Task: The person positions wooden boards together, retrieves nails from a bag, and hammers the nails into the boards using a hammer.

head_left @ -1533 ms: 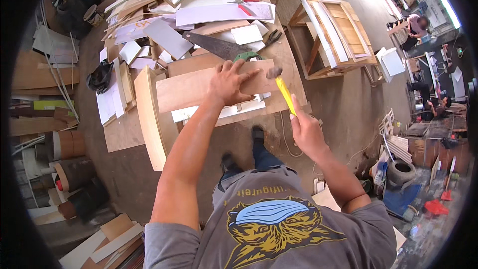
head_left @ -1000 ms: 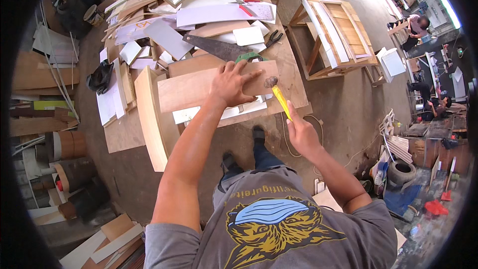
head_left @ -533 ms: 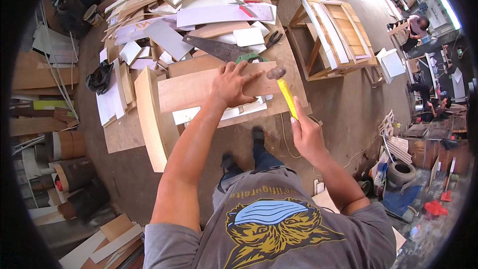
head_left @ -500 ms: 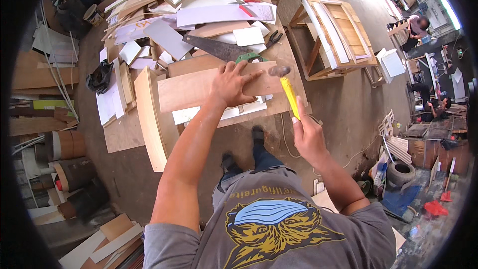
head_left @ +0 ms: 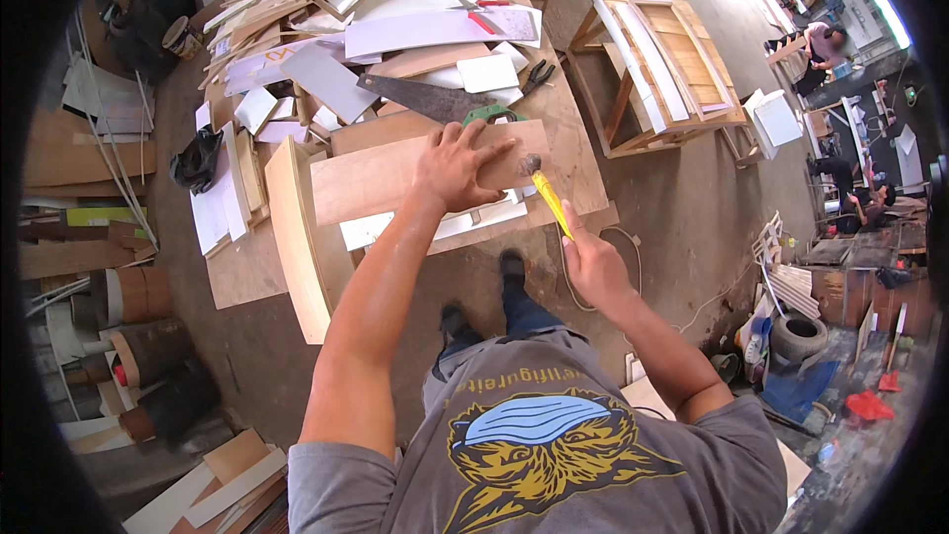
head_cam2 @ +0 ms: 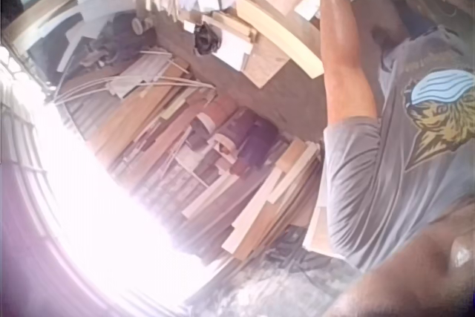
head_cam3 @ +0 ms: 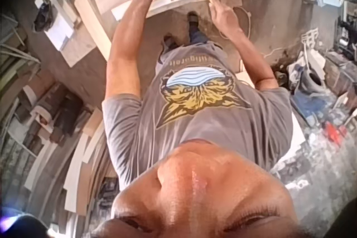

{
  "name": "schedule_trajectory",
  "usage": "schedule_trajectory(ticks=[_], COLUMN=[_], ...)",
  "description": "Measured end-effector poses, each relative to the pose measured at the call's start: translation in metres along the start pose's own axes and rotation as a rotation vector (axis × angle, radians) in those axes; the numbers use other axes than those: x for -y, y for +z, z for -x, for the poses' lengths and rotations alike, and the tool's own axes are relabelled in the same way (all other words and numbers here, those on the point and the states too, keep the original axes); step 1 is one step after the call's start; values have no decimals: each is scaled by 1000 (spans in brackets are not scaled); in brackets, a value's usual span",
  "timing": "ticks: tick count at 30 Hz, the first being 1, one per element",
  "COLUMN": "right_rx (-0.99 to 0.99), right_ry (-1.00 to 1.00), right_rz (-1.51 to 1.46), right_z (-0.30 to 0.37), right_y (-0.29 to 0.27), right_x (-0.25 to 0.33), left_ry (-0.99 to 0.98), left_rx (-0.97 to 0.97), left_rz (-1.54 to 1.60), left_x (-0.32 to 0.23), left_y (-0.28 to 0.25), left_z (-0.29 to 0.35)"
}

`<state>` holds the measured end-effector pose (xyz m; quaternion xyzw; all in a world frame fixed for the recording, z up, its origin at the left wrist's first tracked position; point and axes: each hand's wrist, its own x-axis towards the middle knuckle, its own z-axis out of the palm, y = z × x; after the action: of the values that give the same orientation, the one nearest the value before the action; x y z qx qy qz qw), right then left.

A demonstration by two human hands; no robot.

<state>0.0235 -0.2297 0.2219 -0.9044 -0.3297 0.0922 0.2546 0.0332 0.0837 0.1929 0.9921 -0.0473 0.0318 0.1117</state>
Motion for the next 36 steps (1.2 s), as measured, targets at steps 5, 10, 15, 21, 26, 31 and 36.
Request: schedule_trajectory(ticks=[5,10,15,21,26,31,36], right_rx=[-213,33,-105,-21,29,-37,-89], right_ry=[-107,4,-49,-20,-3,-46,25], right_rz=[-159,-26,-123,-100,-57,-76,-314], right_z=[1,0,1,3,-2,-1,-18], right_y=[-21,-1,-14,-8,-2,1,-11], right_x=[22,-3,12,7,0,-3,-19], left_ry=[-3,-2,-12,-4,-12,-5,-1], left_rx=[-2,-4,7,17,-8,19,-94], left_rz=[5,9,5,-5,15,17,292], left_x=[1,0,1,-2,1,-2,18], left_y=[1,0,3,-1,0,-1,5], left_z=[4,1,-1,3,1,-1,3])
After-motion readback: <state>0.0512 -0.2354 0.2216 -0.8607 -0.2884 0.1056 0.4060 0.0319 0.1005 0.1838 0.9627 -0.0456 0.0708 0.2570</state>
